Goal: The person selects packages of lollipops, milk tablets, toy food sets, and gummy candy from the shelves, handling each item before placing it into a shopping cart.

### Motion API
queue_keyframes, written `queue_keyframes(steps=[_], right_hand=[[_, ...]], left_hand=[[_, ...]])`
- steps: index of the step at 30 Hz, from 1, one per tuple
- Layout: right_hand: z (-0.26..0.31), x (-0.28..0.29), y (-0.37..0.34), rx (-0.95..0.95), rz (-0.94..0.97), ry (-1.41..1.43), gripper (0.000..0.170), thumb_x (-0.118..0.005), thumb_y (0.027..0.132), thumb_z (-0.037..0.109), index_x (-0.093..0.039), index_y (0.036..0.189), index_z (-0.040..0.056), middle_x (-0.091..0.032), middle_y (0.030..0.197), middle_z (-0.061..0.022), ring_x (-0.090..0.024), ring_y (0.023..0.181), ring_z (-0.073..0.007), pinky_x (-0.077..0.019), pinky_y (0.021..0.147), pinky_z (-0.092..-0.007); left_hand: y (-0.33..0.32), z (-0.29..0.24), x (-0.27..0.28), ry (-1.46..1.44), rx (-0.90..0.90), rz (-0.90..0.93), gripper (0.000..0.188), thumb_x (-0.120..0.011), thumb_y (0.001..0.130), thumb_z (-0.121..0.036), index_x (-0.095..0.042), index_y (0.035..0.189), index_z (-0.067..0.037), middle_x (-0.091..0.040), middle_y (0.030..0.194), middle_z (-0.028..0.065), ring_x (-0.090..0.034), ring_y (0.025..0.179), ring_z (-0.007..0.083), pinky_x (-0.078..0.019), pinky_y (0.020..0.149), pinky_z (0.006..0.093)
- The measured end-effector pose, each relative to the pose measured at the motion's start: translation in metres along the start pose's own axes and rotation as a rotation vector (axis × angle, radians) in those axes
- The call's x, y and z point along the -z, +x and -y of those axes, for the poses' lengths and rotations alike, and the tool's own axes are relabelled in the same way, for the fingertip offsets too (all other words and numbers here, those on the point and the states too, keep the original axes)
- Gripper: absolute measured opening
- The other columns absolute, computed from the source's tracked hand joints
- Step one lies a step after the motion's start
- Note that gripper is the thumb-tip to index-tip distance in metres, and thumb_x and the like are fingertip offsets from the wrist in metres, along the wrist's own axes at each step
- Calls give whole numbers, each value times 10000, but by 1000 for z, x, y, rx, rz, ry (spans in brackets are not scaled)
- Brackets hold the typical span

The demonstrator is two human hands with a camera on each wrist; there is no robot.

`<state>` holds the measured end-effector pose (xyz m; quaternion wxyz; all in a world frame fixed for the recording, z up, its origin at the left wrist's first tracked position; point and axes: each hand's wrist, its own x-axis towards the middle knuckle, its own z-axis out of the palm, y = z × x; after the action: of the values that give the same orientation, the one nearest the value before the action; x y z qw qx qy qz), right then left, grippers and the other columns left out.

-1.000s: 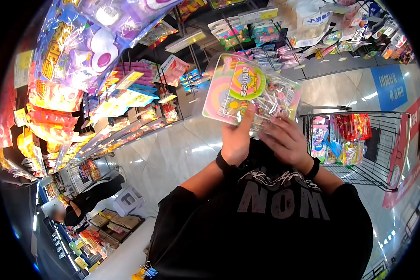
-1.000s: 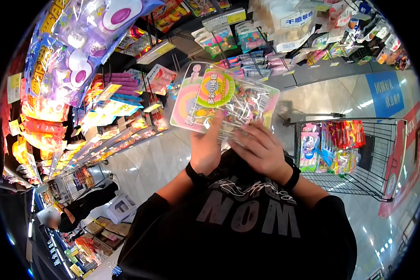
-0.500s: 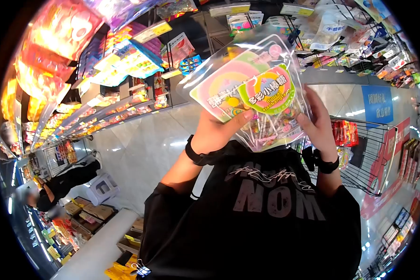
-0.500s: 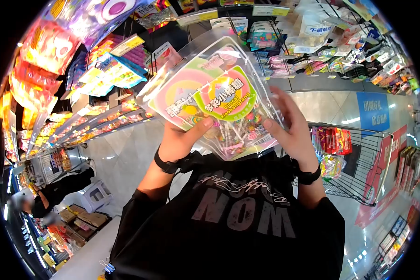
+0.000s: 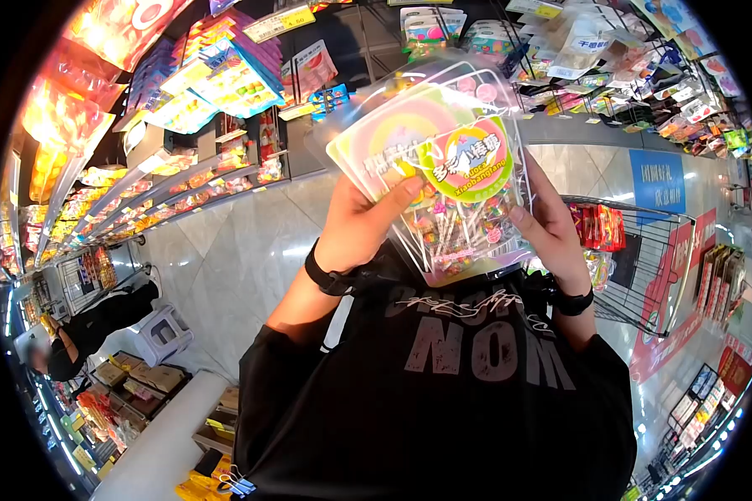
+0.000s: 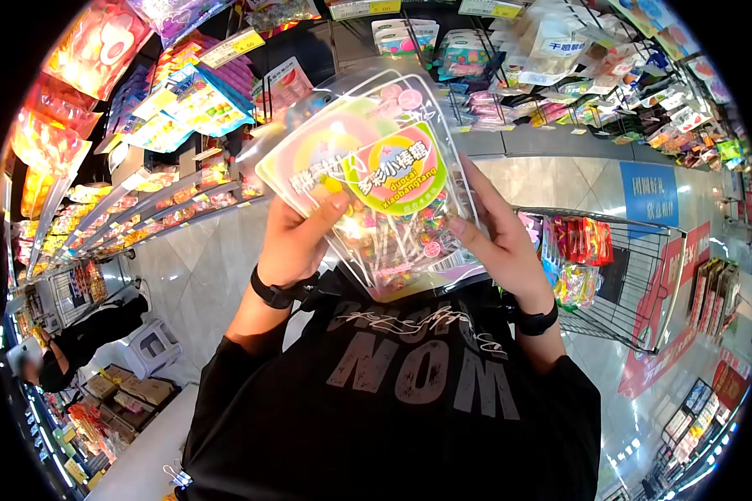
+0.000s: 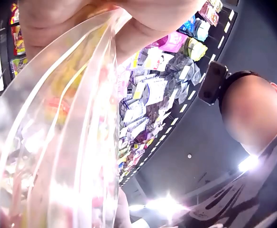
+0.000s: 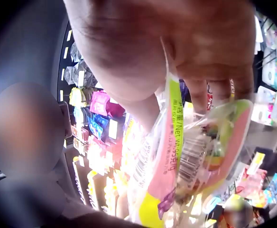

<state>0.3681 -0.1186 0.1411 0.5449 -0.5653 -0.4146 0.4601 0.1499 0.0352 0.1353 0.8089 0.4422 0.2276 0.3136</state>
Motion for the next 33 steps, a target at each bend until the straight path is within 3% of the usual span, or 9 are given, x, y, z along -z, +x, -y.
queue_keyframes(steps=[2, 5, 14, 17, 20, 23, 26, 29, 33], right_hand=[[-1, 1, -2, 1, 32, -45, 664, -592, 958, 20, -261, 1534, -2, -358, 1535, -134, -358, 1401, -202, -296, 1140, -337], [-5, 1, -7, -27, 64, -11, 659, -589, 955, 18, -269, 1530, -4, -330, 1551, -118, -319, 1422, -192, -257, 1160, -339], [-11, 4, 0, 107, 116, -125, 584, -638, 917, -2, -410, 1454, 5, -374, 1507, -152, -349, 1402, -263, -262, 1140, -352], [-12, 2, 1, 89, 116, -95, 581, -643, 919, 9, -413, 1452, 3, -360, 1517, -150, -340, 1409, -257, -260, 1142, -351], [-13, 0, 2, 99, 106, -82, 566, -638, 923, 13, -421, 1445, -2, -356, 1519, -150, -336, 1411, -253, -258, 1143, -351], [-11, -1, 4, 110, 115, -86, 569, -631, 925, 8, -411, 1450, -1, -359, 1515, -150, -331, 1416, -255, -258, 1145, -355], [-19, -2, 3, 131, 90, -99, 559, -609, 939, 9, -397, 1457, 5, -379, 1488, -134, -347, 1402, -231, -266, 1140, -339], [-29, -9, -5, -27, -1, 117, 542, -585, 959, 18, -384, 1462, 9, -404, 1446, -112, -361, 1382, -197, -274, 1133, -317], [-50, -16, -26, -18, -148, 100, 514, -585, 978, 56, -393, 1451, 2, -438, 1403, -90, -414, 1335, -175, -316, 1107, -304]], left_hand=[[-1, -3, 3, 35, 4, 16, 555, -659, 880, 67, -449, 1387, -15, -599, 1262, 67, -589, 1121, 137, -496, 947, 310], [1, -9, 2, 17, -47, 60, 641, -643, 832, 154, -416, 1409, -12, -582, 1295, 116, -597, 1165, 226, -521, 957, 366], [5, -13, 11, -1, 0, 102, 656, -668, 758, 206, -481, 1355, 9, -602, 1279, 155, -606, 1174, 275, -555, 931, 401], [3, -13, 12, -62, 35, 92, 654, -663, 756, 210, -484, 1353, 12, -602, 1279, 155, -603, 1180, 276, -554, 934, 408], [3, -13, 10, -57, 19, 73, 571, -673, 779, 153, -541, 1314, 3, -633, 1247, 100, -615, 1138, 197, -524, 945, 346], [4, -13, 13, -63, 22, 87, 625, -658, 774, 194, -485, 1348, 21, -606, 1272, 153, -608, 1167, 262, -546, 945, 394], [5, -13, 11, -56, 33, 87, 571, -651, 815, 147, -492, 1347, 12, -612, 1263, 142, -618, 1139, 251, -552, 917, 372], [6, 1, 12, -84, 68, 22, 544, -670, 826, 118, -515, 1334, 3, -631, 1249, 94, -613, 1132, 196, -528, 935, 355], [-5, 34, 24, -171, 336, 96, 545, -677, 835, 99, -509, 1342, -11, -627, 1257, 83, -611, 1131, 184, -502, 963, 347]])
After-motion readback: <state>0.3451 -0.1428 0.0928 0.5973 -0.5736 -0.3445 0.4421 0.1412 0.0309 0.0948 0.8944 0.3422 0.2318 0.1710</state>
